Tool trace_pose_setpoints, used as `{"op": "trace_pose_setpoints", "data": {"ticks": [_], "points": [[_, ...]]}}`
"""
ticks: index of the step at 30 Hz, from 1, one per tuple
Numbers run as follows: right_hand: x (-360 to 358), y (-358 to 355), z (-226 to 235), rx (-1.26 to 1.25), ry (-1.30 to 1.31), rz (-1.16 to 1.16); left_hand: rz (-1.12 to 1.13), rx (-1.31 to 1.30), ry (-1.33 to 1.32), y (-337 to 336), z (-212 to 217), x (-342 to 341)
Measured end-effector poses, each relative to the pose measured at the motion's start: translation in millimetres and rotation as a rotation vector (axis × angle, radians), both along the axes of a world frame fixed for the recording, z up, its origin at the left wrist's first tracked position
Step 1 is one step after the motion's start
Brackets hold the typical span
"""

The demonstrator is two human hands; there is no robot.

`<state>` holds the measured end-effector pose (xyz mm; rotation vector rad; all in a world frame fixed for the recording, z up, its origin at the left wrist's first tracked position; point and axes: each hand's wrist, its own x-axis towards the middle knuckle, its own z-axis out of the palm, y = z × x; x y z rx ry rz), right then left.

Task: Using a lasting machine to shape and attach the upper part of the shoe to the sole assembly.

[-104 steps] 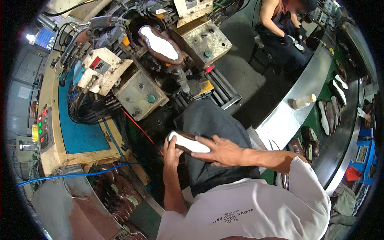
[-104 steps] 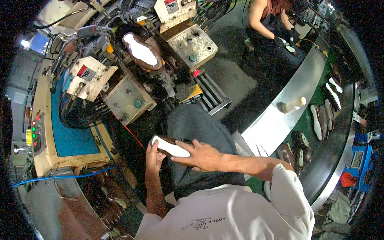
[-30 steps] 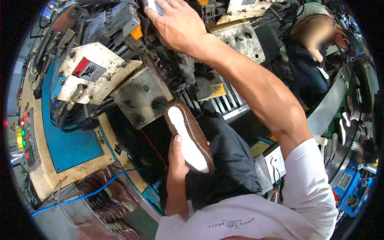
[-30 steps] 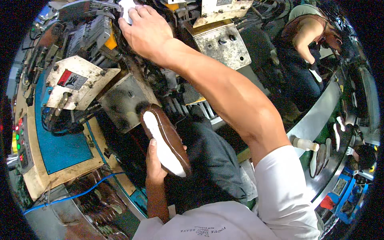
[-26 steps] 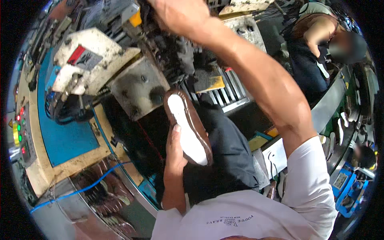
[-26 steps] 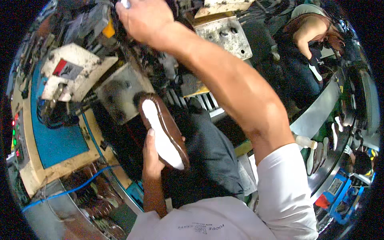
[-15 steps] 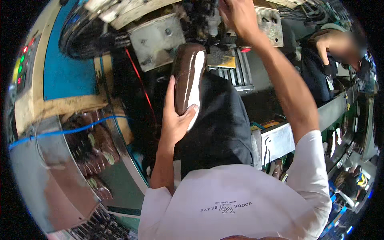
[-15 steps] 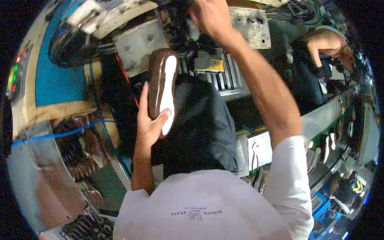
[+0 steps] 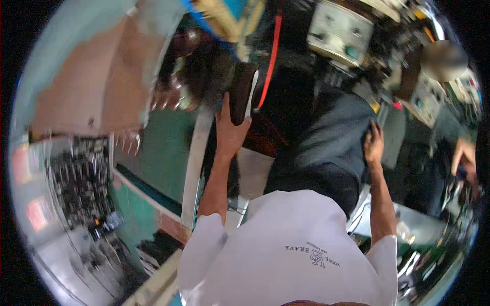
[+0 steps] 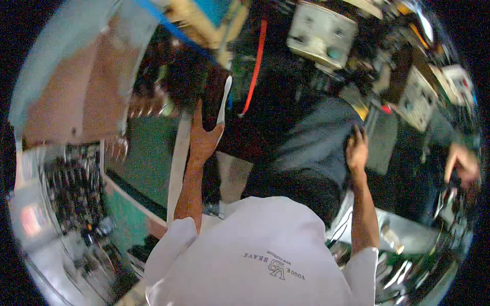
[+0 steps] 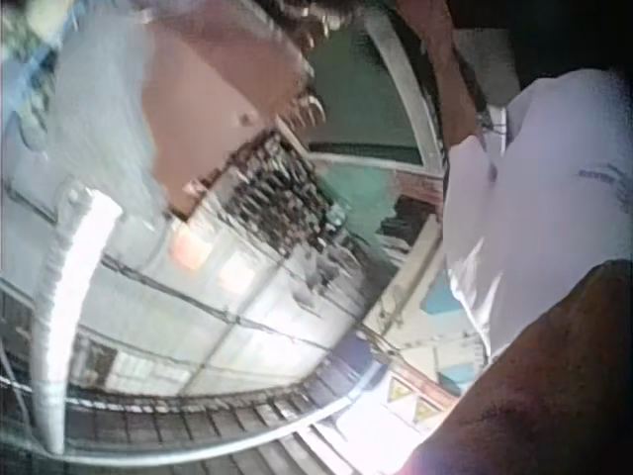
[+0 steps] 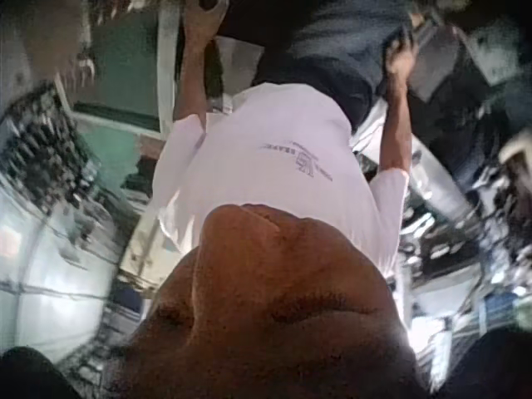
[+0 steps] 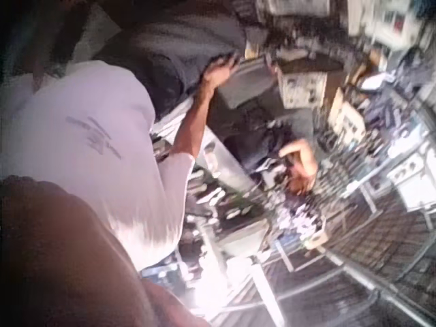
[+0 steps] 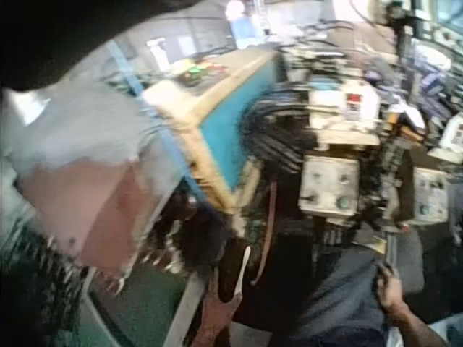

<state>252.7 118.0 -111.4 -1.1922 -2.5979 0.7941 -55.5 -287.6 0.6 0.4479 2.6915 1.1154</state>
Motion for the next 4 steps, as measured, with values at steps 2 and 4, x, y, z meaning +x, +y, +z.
{"op": "trace_pose_setpoints", "data": {"ticks": [2, 4], "points": [[6.9, 11.1, -11.4, 0.007, 0.045, 0.033, 0.099, -0.045, 0.047, -67.9, -19.3, -9.0], [-12.4, 24.0, -30.3, 0.076, 0.12, 0.169, 0.237, 0.294, -0.135, -156.5, -53.7, -27.2]]}}
